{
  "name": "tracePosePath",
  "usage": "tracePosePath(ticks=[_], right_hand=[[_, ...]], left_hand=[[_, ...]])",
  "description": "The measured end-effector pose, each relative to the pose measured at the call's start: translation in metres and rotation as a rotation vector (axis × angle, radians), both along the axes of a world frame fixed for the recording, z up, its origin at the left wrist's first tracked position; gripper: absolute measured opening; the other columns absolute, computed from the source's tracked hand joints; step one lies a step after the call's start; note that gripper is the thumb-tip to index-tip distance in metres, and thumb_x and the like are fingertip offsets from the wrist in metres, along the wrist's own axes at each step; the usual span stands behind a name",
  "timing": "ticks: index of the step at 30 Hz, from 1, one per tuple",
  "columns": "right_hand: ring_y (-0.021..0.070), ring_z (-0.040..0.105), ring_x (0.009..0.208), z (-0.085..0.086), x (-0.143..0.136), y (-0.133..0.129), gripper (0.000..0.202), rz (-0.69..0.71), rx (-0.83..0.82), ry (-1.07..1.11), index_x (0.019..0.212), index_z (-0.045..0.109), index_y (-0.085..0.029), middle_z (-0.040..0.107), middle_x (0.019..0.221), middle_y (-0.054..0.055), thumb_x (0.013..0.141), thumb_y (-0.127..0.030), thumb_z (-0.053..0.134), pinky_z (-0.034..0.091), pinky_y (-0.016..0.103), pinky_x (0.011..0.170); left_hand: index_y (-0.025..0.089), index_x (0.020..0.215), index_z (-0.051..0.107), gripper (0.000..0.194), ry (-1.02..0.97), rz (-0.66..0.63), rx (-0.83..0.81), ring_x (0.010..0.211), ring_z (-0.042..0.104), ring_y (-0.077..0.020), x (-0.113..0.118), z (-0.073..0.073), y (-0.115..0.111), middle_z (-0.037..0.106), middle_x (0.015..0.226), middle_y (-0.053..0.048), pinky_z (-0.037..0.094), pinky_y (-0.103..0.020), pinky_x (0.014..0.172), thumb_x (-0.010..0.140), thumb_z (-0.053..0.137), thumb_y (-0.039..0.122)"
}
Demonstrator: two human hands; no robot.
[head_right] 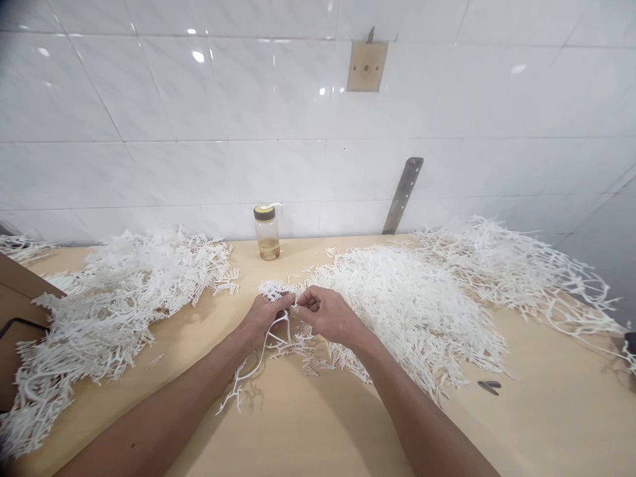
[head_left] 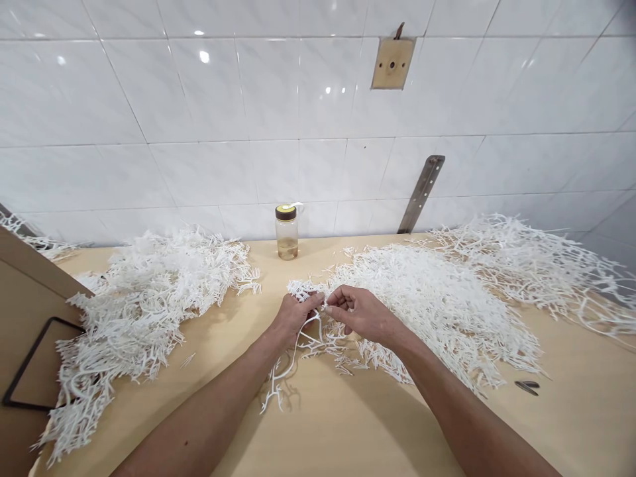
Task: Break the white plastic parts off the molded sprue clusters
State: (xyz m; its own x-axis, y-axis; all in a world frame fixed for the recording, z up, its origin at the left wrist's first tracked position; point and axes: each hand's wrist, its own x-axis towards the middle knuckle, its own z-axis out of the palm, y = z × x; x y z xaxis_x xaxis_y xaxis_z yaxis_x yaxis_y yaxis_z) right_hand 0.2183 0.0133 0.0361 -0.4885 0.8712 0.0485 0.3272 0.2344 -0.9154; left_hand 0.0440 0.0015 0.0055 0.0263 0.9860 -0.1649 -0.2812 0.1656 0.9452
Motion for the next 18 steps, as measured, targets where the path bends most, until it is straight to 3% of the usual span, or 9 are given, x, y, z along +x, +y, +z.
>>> tracePosePath(ticks=[5, 9, 13, 18], right_hand=[[0.0118, 0.054, 0.056, -0.008, -0.003, 0.003, 0.027, -0.122, 0.125, -0.125, 0.076, 0.062, -0.018, 0.059, 0.066, 0.0, 0.085, -0.043, 0.059, 0.049, 0.024, 0.048], [0.0132, 0.057, 0.059, -0.013, -0.004, 0.005, 0.015, -0.166, 0.231, -0.211, 0.078, 0.065, -0.019, 0.064, 0.068, 0.0, 0.084, -0.03, 0.056, 0.046, 0.025, 0.053], [0.0143, 0.058, 0.06, -0.011, -0.006, 0.002, 0.016, -0.208, 0.322, -0.292, 0.082, 0.068, -0.019, 0.067, 0.07, 0.0, 0.083, -0.022, 0.052, 0.045, 0.027, 0.057], [0.0163, 0.06, 0.065, -0.005, -0.009, -0.003, 0.022, -0.187, 0.343, -0.314, 0.082, 0.069, -0.02, 0.07, 0.073, 0.002, 0.088, -0.032, 0.052, 0.044, 0.029, 0.061]], left_hand=[[0.015, 0.059, 0.055, 0.042, 0.071, 0.066, 0.023, 0.044, 0.031, -0.0058, 0.003, 0.005, -0.002, 0.039, 0.047, 0.007, 0.025, -0.023, 0.046, 0.058, 0.085, 0.045], [0.013, 0.062, 0.063, 0.037, 0.118, 0.096, 0.049, 0.045, 0.031, -0.0061, 0.004, 0.008, -0.003, 0.041, 0.047, 0.007, 0.026, -0.023, 0.047, 0.06, 0.083, 0.044], [0.013, 0.06, 0.066, 0.037, 0.162, 0.105, 0.017, 0.043, 0.031, -0.0065, 0.004, 0.01, -0.005, 0.039, 0.043, 0.007, 0.026, -0.023, 0.046, 0.062, 0.081, 0.047], [0.014, 0.061, 0.063, 0.038, 0.087, 0.13, -0.004, 0.046, 0.039, -0.008, 0.004, 0.006, -0.003, 0.046, 0.049, 0.005, 0.031, -0.023, 0.049, 0.057, 0.084, 0.045]])
